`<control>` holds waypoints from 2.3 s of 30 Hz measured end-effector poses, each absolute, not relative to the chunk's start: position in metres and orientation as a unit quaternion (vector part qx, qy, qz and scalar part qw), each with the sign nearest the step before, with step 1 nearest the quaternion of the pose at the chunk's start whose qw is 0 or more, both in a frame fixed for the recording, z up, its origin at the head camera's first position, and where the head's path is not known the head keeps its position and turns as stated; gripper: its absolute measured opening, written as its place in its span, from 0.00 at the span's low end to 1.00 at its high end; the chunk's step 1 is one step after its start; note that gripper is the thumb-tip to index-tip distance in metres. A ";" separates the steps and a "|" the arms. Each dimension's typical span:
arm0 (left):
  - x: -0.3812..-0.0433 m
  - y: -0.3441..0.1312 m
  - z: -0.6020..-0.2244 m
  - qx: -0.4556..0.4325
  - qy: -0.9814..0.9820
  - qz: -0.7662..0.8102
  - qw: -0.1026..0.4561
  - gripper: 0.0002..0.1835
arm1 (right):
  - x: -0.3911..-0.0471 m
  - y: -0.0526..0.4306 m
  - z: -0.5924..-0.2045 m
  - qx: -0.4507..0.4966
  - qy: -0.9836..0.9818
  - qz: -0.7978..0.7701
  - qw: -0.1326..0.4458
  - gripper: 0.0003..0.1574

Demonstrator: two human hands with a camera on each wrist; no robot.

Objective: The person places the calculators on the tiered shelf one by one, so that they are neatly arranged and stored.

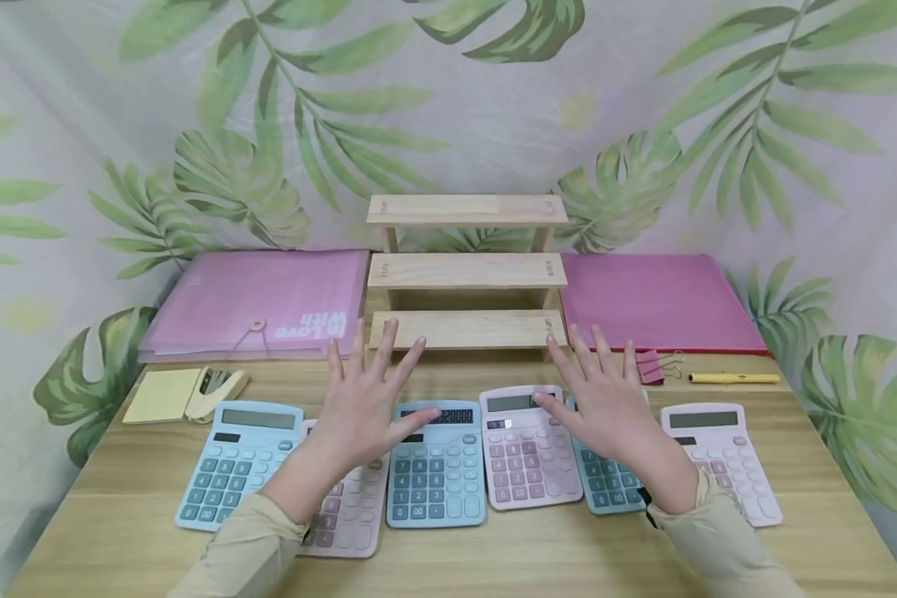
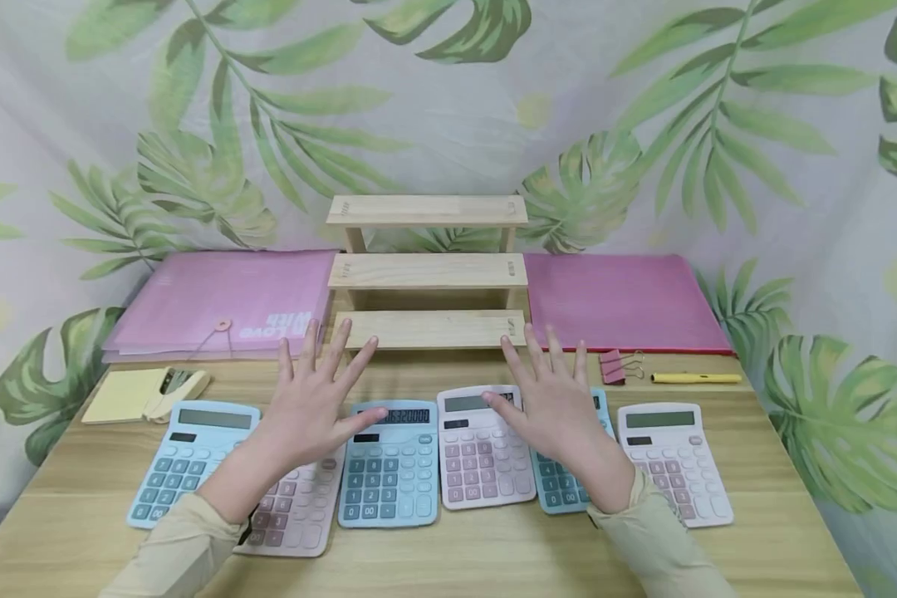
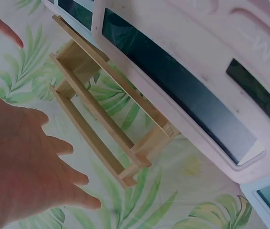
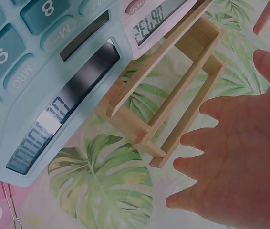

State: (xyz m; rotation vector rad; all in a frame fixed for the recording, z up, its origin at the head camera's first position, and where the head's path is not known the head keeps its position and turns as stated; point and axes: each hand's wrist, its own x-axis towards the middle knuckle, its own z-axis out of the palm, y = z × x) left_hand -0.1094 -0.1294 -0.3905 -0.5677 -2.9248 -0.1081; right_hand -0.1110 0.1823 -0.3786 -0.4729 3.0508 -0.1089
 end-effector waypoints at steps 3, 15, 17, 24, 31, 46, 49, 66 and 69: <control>-0.109 -0.129 -0.390 -0.193 -0.977 -0.035 0.080 0.47 | -0.109 0.183 -0.380 -0.151 0.987 -0.039 0.026 0.49; -0.106 -0.135 -0.389 -0.201 -0.976 -0.031 0.081 0.49 | -0.112 0.185 -0.380 -0.155 0.986 -0.038 0.039 0.50; -0.106 -0.135 -0.390 -0.202 -0.976 -0.031 0.080 0.49 | -0.112 0.185 -0.380 -0.155 0.986 -0.035 0.043 0.50; -0.111 -0.138 -0.392 -0.178 -0.981 -0.047 0.067 0.49 | -0.117 0.190 -0.382 -0.147 0.988 -0.044 0.032 0.48; -0.081 -0.221 -0.381 -0.027 -0.999 -0.047 0.009 0.49 | -0.168 0.218 -0.370 -0.119 0.969 -0.204 0.067 0.43; -0.016 -0.312 -0.423 0.154 -0.964 -0.074 -0.206 0.60 | -0.279 0.215 -0.376 0.104 0.638 -0.726 0.236 0.41; -0.014 -0.320 -0.427 0.142 -0.968 -0.104 -0.177 0.59 | -0.282 0.211 -0.376 0.107 0.626 -0.733 0.244 0.43; -0.009 -0.350 -0.405 0.154 -0.830 -0.517 -0.139 0.22 | -0.282 0.214 -0.380 0.104 0.587 -0.765 0.244 0.43; -0.023 -0.325 -0.391 0.111 -0.776 -0.609 -0.120 0.14 | -0.282 0.216 -0.379 0.105 0.585 -0.766 0.246 0.44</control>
